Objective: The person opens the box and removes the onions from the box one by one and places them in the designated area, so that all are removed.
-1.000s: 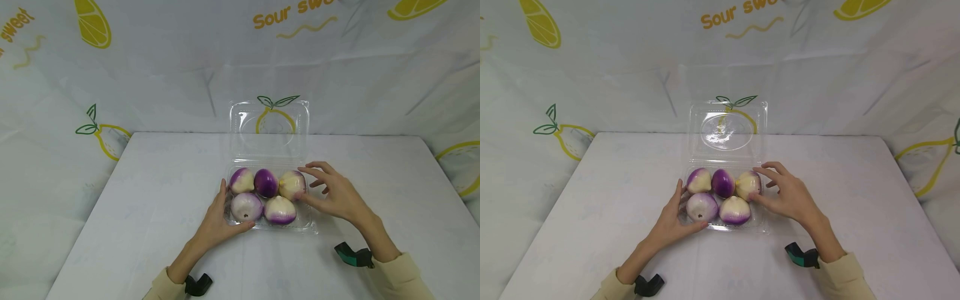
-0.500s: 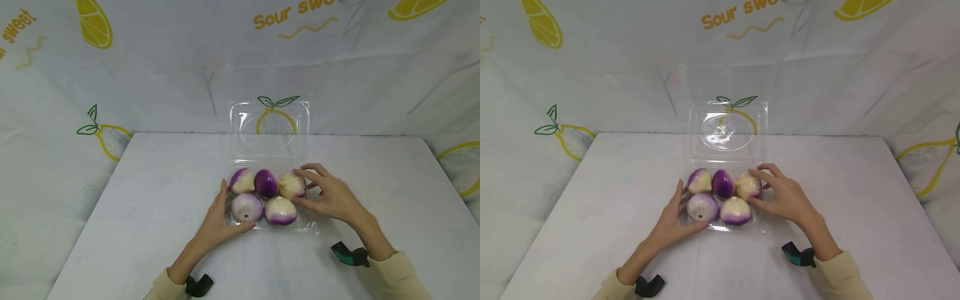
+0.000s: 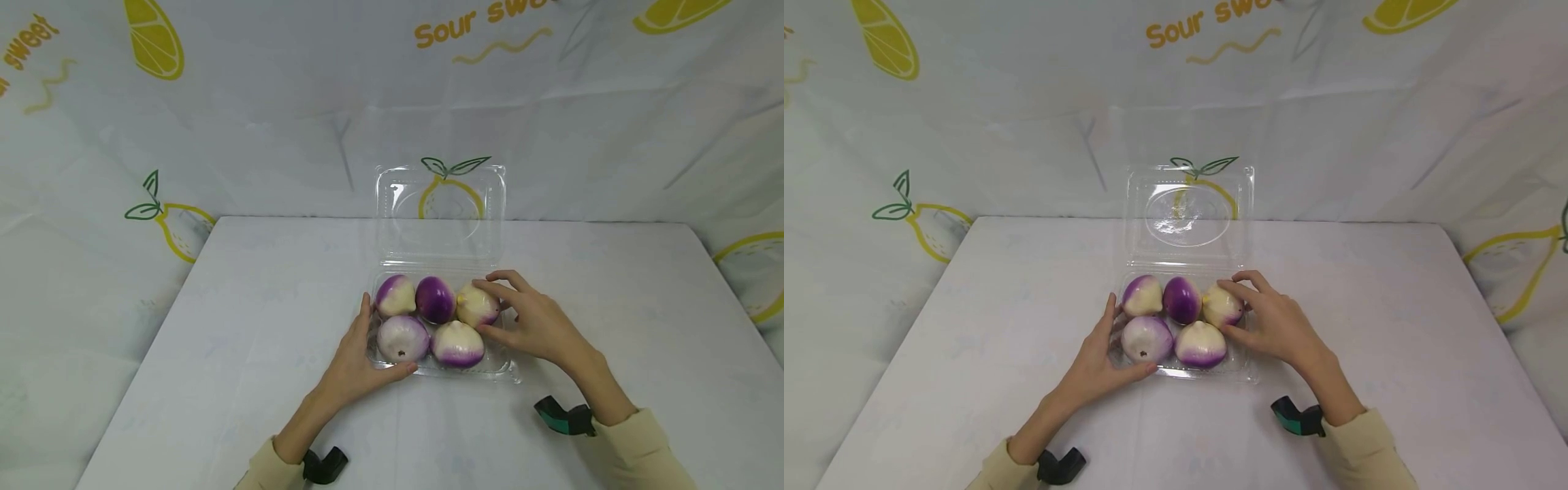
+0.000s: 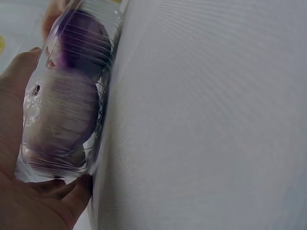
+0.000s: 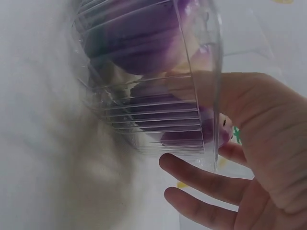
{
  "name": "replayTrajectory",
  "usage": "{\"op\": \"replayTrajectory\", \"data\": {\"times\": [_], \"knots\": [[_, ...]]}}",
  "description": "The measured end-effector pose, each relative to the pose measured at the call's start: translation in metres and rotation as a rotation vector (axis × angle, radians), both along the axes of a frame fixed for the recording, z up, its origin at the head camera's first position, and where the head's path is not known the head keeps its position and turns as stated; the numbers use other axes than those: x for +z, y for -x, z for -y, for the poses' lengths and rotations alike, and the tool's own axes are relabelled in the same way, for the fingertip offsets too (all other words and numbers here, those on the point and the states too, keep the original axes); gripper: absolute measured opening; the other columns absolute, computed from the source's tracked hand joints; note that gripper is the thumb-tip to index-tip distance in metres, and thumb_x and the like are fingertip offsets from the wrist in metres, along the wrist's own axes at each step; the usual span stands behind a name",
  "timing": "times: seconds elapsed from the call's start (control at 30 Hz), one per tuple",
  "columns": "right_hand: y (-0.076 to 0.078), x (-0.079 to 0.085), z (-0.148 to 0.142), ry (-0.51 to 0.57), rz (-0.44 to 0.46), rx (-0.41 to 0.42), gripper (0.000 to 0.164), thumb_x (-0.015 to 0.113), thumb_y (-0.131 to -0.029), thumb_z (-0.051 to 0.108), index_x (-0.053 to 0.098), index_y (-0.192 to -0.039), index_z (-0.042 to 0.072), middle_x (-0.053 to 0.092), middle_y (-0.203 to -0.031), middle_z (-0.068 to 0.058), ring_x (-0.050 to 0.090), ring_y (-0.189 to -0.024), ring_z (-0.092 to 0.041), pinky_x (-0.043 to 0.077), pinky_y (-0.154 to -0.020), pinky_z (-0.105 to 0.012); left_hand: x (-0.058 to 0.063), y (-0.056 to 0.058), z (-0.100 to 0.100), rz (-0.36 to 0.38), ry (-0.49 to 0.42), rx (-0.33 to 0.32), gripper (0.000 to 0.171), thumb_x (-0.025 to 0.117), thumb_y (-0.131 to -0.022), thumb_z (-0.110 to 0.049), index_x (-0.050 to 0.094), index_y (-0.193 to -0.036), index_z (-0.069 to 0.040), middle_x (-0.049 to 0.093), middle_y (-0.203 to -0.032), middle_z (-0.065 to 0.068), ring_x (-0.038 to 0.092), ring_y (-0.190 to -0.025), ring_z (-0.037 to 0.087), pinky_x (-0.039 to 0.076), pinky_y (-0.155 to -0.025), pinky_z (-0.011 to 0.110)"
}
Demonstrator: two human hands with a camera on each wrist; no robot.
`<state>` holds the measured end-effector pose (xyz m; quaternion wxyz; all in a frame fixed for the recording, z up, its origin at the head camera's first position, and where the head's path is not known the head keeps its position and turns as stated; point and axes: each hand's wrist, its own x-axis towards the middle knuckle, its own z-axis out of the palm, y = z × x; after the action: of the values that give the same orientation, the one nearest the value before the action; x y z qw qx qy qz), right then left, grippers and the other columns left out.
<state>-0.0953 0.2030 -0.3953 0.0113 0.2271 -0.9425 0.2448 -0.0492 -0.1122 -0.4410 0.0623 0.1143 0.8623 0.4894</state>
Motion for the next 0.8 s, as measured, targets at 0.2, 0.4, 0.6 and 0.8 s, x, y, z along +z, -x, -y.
{"op": "replayTrajectory", "data": {"times": [0.2, 0.4, 0.6, 0.8], "knots": [[-0.0002, 0.0011, 0.0019, -0.042, 0.025, 0.000, 0.074, 0.087, -0.080, 0.026, 0.056, -0.145, 0.012, 0.052, -0.143, -0.014, 0.061, -0.079, -0.019, 0.050, -0.068, -0.032, 0.0010, 0.0002, 0.0000, -0.001, 0.005, -0.006, 0.138, 0.091, -0.073, -0.047, -0.004, -0.165, -0.008, 0.022, -0.170, 0.013, 0.035, -0.153, 0.028, 0.034, -0.123, 0.053], [-0.0014, 0.0021, 0.0038, -0.047, 0.027, -0.004, 0.075, 0.088, -0.080, 0.025, 0.056, -0.146, 0.012, 0.054, -0.144, -0.015, 0.061, -0.084, -0.020, 0.053, -0.071, -0.041, 0.0015, -0.0001, 0.0000, -0.007, -0.012, -0.008, 0.137, 0.091, -0.073, -0.046, -0.003, -0.165, -0.006, 0.023, -0.170, 0.014, 0.037, -0.152, 0.029, 0.035, -0.122, 0.053], [-0.0019, 0.0019, 0.0042, -0.029, 0.039, -0.011, 0.073, 0.088, -0.081, 0.024, 0.056, -0.146, 0.012, 0.054, -0.143, -0.016, 0.062, -0.086, -0.021, 0.055, -0.071, -0.045, 0.0024, -0.0003, -0.0009, -0.014, -0.011, -0.003, 0.137, 0.092, -0.073, -0.045, -0.002, -0.165, -0.006, 0.024, -0.170, 0.013, 0.038, -0.152, 0.029, 0.034, -0.123, 0.052], [-0.0016, -0.0018, 0.0038, -0.018, 0.026, -0.021, 0.074, 0.089, -0.079, 0.021, 0.056, -0.145, 0.011, 0.054, -0.143, -0.014, 0.060, -0.082, -0.019, 0.050, -0.068, -0.034, 0.0025, -0.0004, -0.0012, -0.019, 0.000, -0.004, 0.137, 0.092, -0.073, -0.045, -0.003, -0.165, -0.007, 0.024, -0.170, 0.013, 0.038, -0.152, 0.029, 0.034, -0.123, 0.052]]}}
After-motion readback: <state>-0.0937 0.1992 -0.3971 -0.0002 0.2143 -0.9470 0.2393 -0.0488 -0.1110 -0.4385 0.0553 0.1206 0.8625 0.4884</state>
